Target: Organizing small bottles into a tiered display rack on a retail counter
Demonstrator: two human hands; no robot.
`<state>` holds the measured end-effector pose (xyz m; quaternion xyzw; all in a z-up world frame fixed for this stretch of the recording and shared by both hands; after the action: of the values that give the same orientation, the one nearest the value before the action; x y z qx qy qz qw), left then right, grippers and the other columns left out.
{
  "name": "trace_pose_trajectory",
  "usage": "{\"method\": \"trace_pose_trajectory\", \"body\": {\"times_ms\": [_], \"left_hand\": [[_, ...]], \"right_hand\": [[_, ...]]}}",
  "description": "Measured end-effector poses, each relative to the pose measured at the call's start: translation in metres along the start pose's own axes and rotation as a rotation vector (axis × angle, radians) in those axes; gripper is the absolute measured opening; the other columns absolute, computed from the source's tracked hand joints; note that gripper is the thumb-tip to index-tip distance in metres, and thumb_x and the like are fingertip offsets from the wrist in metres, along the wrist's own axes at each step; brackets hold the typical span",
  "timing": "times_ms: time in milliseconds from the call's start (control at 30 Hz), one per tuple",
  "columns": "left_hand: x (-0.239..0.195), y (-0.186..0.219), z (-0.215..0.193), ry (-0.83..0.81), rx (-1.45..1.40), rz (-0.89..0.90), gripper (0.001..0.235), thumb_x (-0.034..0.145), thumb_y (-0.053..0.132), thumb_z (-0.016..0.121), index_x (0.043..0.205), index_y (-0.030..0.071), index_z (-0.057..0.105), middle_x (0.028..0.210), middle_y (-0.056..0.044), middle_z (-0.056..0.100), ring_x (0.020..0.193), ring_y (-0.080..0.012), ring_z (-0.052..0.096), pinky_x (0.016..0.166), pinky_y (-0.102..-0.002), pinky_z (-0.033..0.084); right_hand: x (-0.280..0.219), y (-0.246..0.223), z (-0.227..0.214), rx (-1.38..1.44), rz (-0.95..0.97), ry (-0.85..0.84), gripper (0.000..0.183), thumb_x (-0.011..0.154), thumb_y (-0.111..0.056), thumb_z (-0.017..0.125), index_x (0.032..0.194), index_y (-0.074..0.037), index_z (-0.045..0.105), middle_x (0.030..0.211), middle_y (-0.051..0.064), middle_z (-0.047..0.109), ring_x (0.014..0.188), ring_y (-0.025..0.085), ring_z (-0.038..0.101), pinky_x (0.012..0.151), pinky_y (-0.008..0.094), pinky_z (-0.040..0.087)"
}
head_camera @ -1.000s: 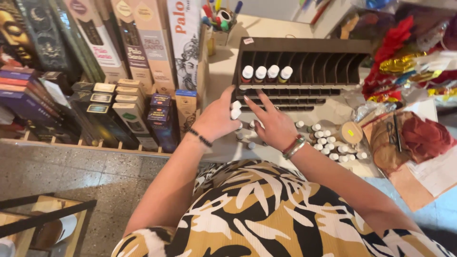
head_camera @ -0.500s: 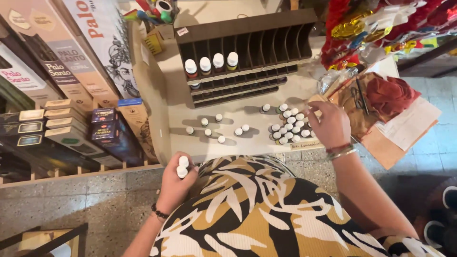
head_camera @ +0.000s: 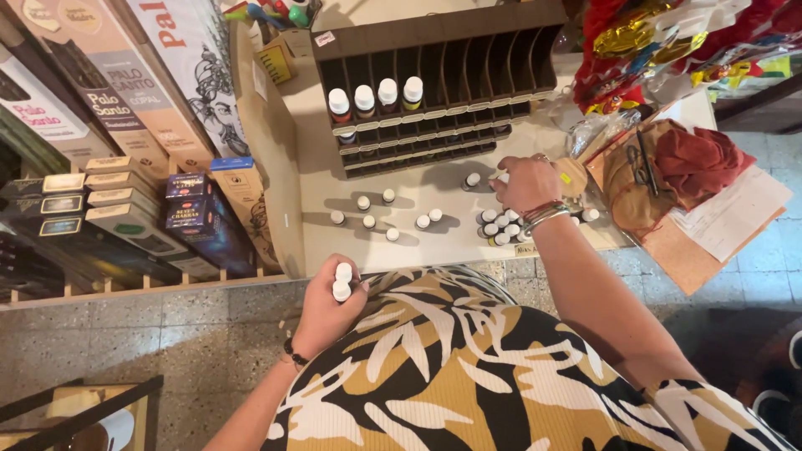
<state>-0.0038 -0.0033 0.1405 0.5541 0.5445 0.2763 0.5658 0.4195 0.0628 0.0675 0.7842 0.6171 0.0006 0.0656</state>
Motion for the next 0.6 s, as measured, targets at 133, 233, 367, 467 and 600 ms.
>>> {"method": "trace_pose_trajectory", "body": {"times_ms": [133,233,367,467,600], "left_hand": [[-0.004,-0.006,-0.006,0.033,0.013,-0.003,0.016,0.077,0.015,0.072,0.090,0.013,0.063,0.068,-0.008,0.059,0.065,-0.0178,0.052,0.060,-0.032,0.043],[-0.004,-0.003,-0.010,0.039,-0.015,0.009,0.014,0.079,0.015,0.070,0.091,0.012,0.063,0.068,-0.008,0.059,0.066,-0.0182,0.052,0.061,-0.032,0.043],[-0.001,-0.008,-0.012,0.039,-0.037,0.027,0.014,0.079,0.014,0.071,0.090,0.012,0.063,0.069,-0.008,0.059,0.066,-0.0170,0.052,0.061,-0.031,0.043],[0.001,-0.008,-0.014,0.042,-0.042,0.032,0.015,0.079,0.013,0.071,0.091,0.012,0.063,0.070,-0.008,0.059,0.067,-0.0166,0.052,0.062,-0.031,0.043],[-0.001,0.009,-0.016,0.038,-0.063,0.031,0.013,0.080,0.012,0.070,0.090,0.012,0.062,0.069,-0.007,0.059,0.067,-0.0158,0.050,0.062,-0.030,0.042]], "right_hand": [[0.010,0.018,0.019,0.012,0.021,0.022,0.025,0.087,-0.052,0.070,0.104,-0.036,0.077,0.090,-0.003,0.077,0.099,0.027,0.069,0.089,0.044,0.051],[-0.003,0.012,-0.024,0.186,0.019,-0.017,0.020,0.090,-0.040,0.070,0.108,-0.035,0.076,0.094,0.000,0.078,0.099,0.029,0.072,0.089,0.046,0.056],[-0.025,0.003,-0.088,0.468,0.023,-0.089,0.023,0.095,-0.036,0.067,0.114,-0.027,0.076,0.101,0.011,0.077,0.105,0.040,0.069,0.093,0.052,0.053],[-0.028,0.006,-0.101,0.608,0.026,-0.107,0.024,0.095,-0.035,0.068,0.114,-0.025,0.076,0.102,0.011,0.077,0.107,0.039,0.068,0.093,0.052,0.052],[-0.048,-0.012,-0.152,0.684,-0.011,-0.138,0.022,0.094,-0.032,0.069,0.114,-0.026,0.078,0.102,0.007,0.078,0.109,0.033,0.069,0.094,0.046,0.052]]}}
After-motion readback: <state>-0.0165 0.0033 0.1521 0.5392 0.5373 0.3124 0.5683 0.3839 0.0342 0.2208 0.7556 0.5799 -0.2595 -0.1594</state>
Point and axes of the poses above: each hand's wrist, its own x-axis towards the middle knuckle, its own z-axis out of the palm, y = z × x, the point moved 5 cm from there along x, towards the middle knuckle
